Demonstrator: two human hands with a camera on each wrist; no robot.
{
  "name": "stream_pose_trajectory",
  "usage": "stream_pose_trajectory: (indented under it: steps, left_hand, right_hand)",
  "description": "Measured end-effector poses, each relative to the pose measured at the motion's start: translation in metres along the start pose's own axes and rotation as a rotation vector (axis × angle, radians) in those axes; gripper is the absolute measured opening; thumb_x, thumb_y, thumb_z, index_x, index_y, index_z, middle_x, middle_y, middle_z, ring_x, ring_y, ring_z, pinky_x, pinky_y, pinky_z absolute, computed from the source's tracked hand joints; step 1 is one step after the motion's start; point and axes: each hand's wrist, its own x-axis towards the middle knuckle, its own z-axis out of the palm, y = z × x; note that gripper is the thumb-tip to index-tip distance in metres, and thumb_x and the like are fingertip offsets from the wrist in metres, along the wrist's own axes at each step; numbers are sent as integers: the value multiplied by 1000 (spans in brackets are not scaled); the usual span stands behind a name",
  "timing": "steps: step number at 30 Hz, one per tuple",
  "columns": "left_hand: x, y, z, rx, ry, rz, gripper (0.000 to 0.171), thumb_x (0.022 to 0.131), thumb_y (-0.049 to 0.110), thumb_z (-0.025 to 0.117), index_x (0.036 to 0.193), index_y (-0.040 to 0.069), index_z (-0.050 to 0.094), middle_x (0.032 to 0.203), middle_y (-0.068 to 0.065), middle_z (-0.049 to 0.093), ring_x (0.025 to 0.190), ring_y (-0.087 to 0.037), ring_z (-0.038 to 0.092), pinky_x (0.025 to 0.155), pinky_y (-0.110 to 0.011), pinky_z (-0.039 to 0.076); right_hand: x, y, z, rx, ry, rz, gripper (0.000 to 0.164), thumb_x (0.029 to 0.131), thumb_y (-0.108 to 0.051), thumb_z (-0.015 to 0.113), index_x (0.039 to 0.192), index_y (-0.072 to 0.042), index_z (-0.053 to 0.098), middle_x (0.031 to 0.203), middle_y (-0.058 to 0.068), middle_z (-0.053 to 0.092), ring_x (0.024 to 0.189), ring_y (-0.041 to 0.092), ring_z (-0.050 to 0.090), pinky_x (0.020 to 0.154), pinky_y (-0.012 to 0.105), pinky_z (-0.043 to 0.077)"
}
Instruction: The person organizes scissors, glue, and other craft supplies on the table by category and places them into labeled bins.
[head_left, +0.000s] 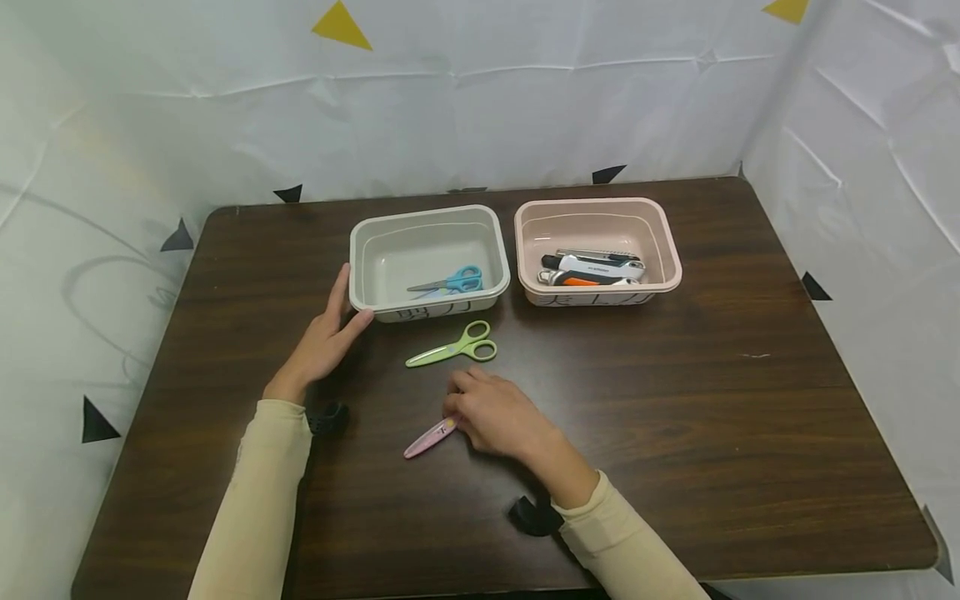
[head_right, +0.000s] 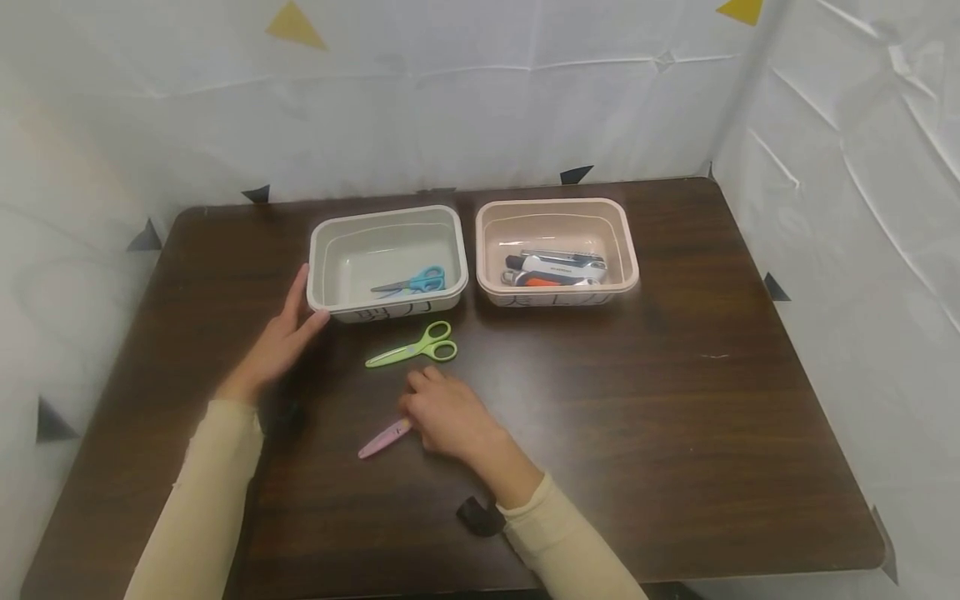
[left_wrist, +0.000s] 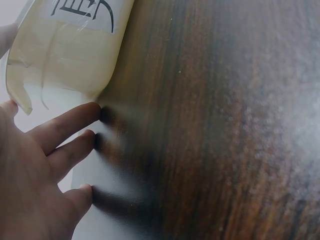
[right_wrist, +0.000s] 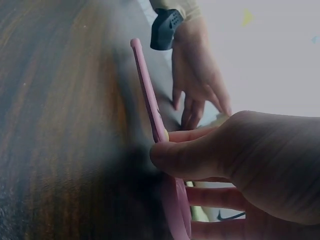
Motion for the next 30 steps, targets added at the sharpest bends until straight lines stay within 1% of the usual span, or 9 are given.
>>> stream_pose_trajectory:
  steps: [4, 9, 12, 16, 19, 21, 25, 30]
  left_hand:
    - [0, 0, 1, -4, 4, 3, 77, 99, 52, 50, 148, 58, -9, 159, -3, 24, 144, -40, 24, 106, -70, 19]
    - [0, 0, 1, -8, 15, -1, 76, 99, 53, 50, 148, 58, -8, 159, -2, 24, 143, -39, 25, 106, -69, 19]
    - [0, -1, 1, -4, 17, -6, 77, 99, 53, 49, 149, 58, -8, 159, -2, 25, 143, -39, 25, 107, -69, 19]
    - [-2, 0, 0, -4, 18, -8, 77, 99, 52, 50, 149, 57, -8, 159, -3, 26, 143, -40, 25, 107, -68, 19]
    - [-2, 0, 0, -3, 21, -4, 77, 99, 51, 50, 150, 56, -8, 159, -3, 26, 143, -40, 26, 107, -68, 19]
    - [-2, 0, 0, -2, 19, -4, 77, 99, 51, 50, 149, 57, -8, 159, -3, 25, 142, -40, 26, 107, -69, 19]
    - [0, 1, 1, -3, 15, 2, 76, 99, 52, 50, 149, 57, -8, 159, -2, 25, 142, -41, 26, 106, -69, 19]
    - [0, 1, 0, -1, 16, 5, 76, 99, 51, 49, 149, 57, -8, 159, -2, 26, 143, -41, 26, 107, -69, 19]
  right_hand:
    - [-1, -1, -5, 17, -1, -7, 10, 87, -17, 72, 95, -22, 74, 99, -5, 58, 95, 16, 53, 71, 33, 48]
    - [1, -1, -15, 4, 41, -24, 9, 86, -17, 72, 93, -23, 73, 97, -5, 58, 95, 15, 54, 72, 33, 50]
    - [3, 0, -22, -2, 62, -41, 10, 85, -15, 73, 93, -21, 73, 96, -4, 57, 94, 17, 54, 72, 33, 50]
    - [9, 4, -33, 20, 99, -86, 10, 84, -12, 74, 93, -17, 73, 98, -1, 59, 95, 18, 54, 78, 32, 48]
    - [14, 8, -44, 30, 141, -110, 10, 85, -11, 74, 93, -16, 73, 102, 0, 61, 96, 20, 53, 82, 32, 46]
    - [16, 11, -51, 28, 163, -101, 11, 85, -11, 74, 94, -17, 73, 104, 0, 61, 97, 19, 53, 81, 32, 47]
    - [22, 19, -63, 6, 178, -72, 12, 87, -11, 73, 97, -17, 74, 106, 0, 62, 99, 19, 53, 81, 31, 47]
    - [32, 29, -69, -22, 183, -50, 12, 88, -10, 71, 99, -16, 74, 106, 0, 61, 99, 19, 53, 81, 32, 47]
